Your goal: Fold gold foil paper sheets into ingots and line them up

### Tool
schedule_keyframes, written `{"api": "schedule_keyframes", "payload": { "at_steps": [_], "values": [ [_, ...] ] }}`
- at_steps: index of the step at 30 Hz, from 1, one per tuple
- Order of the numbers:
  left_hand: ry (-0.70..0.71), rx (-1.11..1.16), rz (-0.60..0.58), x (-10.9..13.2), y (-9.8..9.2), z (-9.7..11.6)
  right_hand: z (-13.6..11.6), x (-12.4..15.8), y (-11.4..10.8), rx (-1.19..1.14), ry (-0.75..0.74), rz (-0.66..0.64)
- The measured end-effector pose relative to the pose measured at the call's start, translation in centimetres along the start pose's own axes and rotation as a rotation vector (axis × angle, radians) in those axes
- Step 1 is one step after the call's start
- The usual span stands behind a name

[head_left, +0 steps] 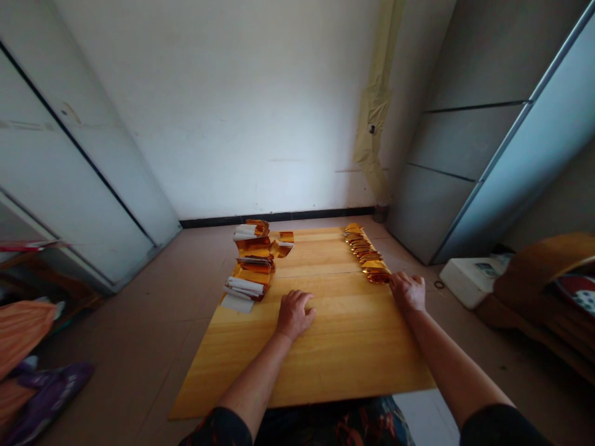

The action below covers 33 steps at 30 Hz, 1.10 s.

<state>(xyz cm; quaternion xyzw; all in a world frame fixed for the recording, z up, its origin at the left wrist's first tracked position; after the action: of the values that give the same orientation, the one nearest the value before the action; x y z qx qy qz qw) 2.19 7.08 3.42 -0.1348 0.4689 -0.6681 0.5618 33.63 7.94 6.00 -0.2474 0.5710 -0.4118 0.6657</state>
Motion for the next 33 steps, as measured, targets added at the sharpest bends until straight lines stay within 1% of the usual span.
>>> {"api": "schedule_keyframes", "payload": {
  "at_steps": [5, 9, 11, 13, 15, 16, 18, 19, 21, 23, 24, 25, 26, 28, 29, 31, 33],
  "values": [
    [0.004, 0.001, 0.012, 0.0, 0.1, -0.1, -0.1, -0.2, 1.0, 0.036, -0.005, -0.074],
    [0.015, -0.004, 0.021, 0.0, 0.2, 0.0, -0.2, 0.3, 1.6, 0.064, -0.020, -0.131],
    [0.024, 0.000, 0.036, 0.0, 0.2, 0.1, -0.2, 0.8, 1.2, 0.060, -0.029, -0.107],
    [0.031, 0.011, 0.063, 0.1, -0.1, 0.3, -0.4, 1.2, 0.1, 0.044, -0.031, -0.045],
    [0.054, 0.014, 0.094, 0.2, -1.0, 0.8, -0.9, 1.5, -1.4, 0.007, -0.050, 0.036],
    [0.072, 0.008, 0.109, 0.2, -1.7, 1.0, -1.5, 1.5, -2.1, -0.021, -0.080, 0.071],
    [0.119, -0.040, 0.119, 0.0, -3.8, 1.5, -3.5, 1.4, -3.4, -0.095, -0.184, 0.114],
    [0.111, -0.080, 0.127, -0.2, -5.2, 1.3, -4.7, 1.3, -3.9, -0.139, -0.249, 0.122],
    [0.015, -0.189, 0.137, -0.8, -8.4, -0.3, -7.0, 0.9, -4.8, -0.214, -0.318, 0.122],
    [-0.116, -0.299, 0.104, -1.3, -11.3, -2.8, -9.2, 0.3, -5.3, -0.267, -0.345, 0.100],
    [-0.174, -0.345, 0.089, -1.4, -12.6, -4.1, -10.4, 0.2, -5.5, -0.289, -0.356, 0.079],
    [-0.217, -0.378, 0.051, -1.4, -13.4, -5.2, -11.6, 0.1, -5.6, -0.313, -0.363, 0.061],
    [-0.259, -0.404, -0.003, -1.4, -13.8, -6.4, -12.8, 0.1, -5.7, -0.340, -0.378, 0.046],
    [-0.349, -0.446, -0.110, -0.9, -14.0, -8.6, -15.3, 0.5, -6.2, -0.398, -0.427, 0.037],
    [-0.364, -0.461, -0.145, -0.7, -13.9, -9.2, -16.5, 0.9, -6.4, -0.422, -0.454, 0.035],
    [-0.367, -0.483, -0.188, -0.3, -13.5, -9.8, -18.4, 1.6, -6.6, -0.460, -0.496, 0.030],
    [-0.353, -0.486, -0.201, -0.1, -13.2, -9.8, -20.0, 2.3, -6.7, -0.487, -0.538, 0.013]
  ]
}}
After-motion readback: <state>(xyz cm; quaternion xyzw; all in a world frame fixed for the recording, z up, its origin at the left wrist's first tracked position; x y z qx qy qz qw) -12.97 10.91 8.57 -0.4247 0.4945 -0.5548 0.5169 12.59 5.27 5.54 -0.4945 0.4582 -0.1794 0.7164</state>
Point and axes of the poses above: each hand's wrist, its own x-axis away from the middle knuckle, its own y-axis out of the palm, z = x × y, the point moved 10 cm from there along -x, towards the middle knuckle, and after that the axes turned 9 degrees about x, right-handed, at the moved point
